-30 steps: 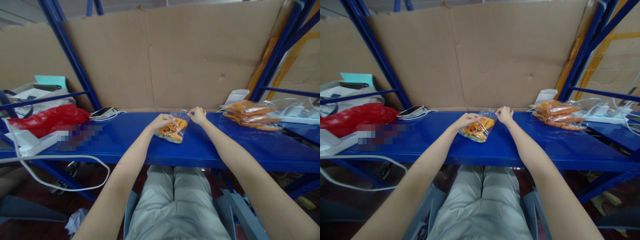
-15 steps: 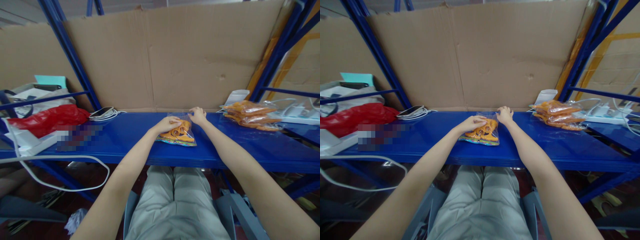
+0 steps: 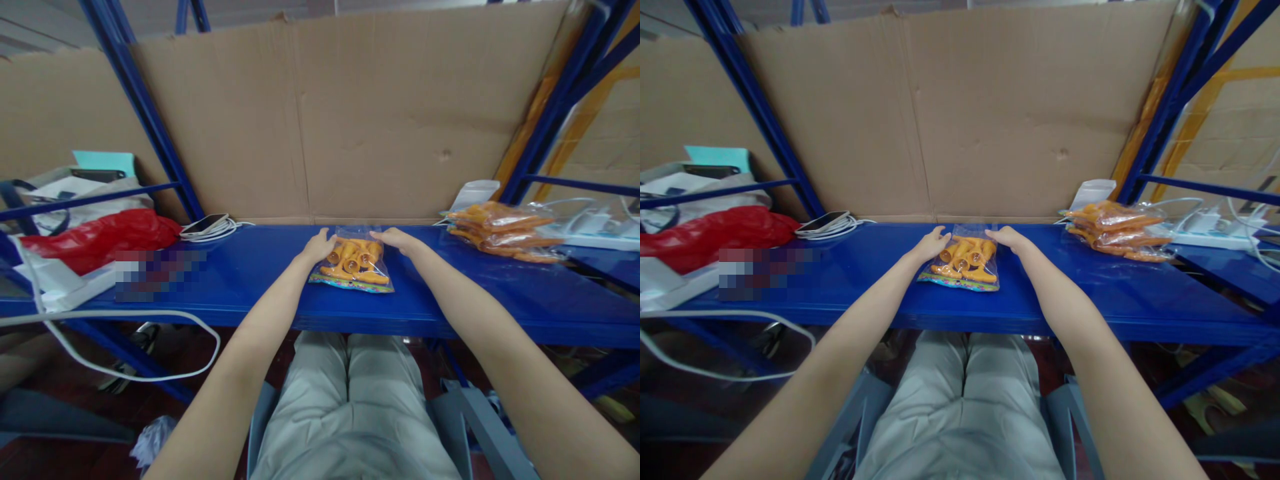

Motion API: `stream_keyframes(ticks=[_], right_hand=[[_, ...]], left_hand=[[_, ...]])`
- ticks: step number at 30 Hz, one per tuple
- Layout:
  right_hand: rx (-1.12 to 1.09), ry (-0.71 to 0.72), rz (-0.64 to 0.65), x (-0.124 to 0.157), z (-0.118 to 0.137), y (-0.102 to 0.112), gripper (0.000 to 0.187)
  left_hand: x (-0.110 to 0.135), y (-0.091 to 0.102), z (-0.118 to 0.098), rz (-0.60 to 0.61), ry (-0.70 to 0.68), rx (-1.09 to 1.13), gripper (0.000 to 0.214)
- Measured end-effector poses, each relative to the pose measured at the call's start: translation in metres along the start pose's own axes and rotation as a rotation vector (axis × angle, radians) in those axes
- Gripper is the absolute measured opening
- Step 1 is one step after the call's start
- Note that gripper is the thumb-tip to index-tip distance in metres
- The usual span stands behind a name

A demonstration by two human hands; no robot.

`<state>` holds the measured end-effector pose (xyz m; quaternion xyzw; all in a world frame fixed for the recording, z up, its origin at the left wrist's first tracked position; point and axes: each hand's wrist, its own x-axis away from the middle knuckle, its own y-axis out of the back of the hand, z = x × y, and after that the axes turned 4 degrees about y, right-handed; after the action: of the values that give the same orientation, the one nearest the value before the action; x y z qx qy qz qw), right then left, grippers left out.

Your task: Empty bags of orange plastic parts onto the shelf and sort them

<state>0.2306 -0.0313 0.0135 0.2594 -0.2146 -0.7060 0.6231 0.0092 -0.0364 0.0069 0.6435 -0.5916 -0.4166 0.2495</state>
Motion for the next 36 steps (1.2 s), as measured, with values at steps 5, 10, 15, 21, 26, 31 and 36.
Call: stream_keyframes(ticks=[5,10,15,21,26,31,36], right_hand=[[-0.071,0.033,-0.051,0.000,0.001,-0.004,0.025],[-0.148,0.056,-0.088,0.000,0.002,-0.006,0.033],[-0.214,0.045,-0.031,0.002,0.001,-0.007,0.034],[-0.201,0.028,-0.026,0.002,0.000,-0.008,0.033],[-0.160,0.020,-0.025,-0.004,-0.003,-0.009,0.032],[-0.128,0.027,0.019,-0.008,-0.004,-0.007,0.033],[-0.139,0.052,0.080,-0.010,-0.005,-0.005,0.030]], left_hand=[[0.003,0.005,-0.005,0.063,-0.100,0.019,0.025],[0.002,0.004,-0.006,0.044,-0.090,0.130,0.019],[0.002,0.002,-0.004,0.112,0.126,0.284,0.045],[-0.007,0.007,-0.002,0.249,0.288,0.359,0.034],[-0.022,0.004,-0.003,0.320,0.376,0.351,0.029],[-0.032,-0.001,-0.004,0.350,0.401,0.299,0.028],[-0.032,0.004,-0.005,0.390,0.437,0.309,0.023]])
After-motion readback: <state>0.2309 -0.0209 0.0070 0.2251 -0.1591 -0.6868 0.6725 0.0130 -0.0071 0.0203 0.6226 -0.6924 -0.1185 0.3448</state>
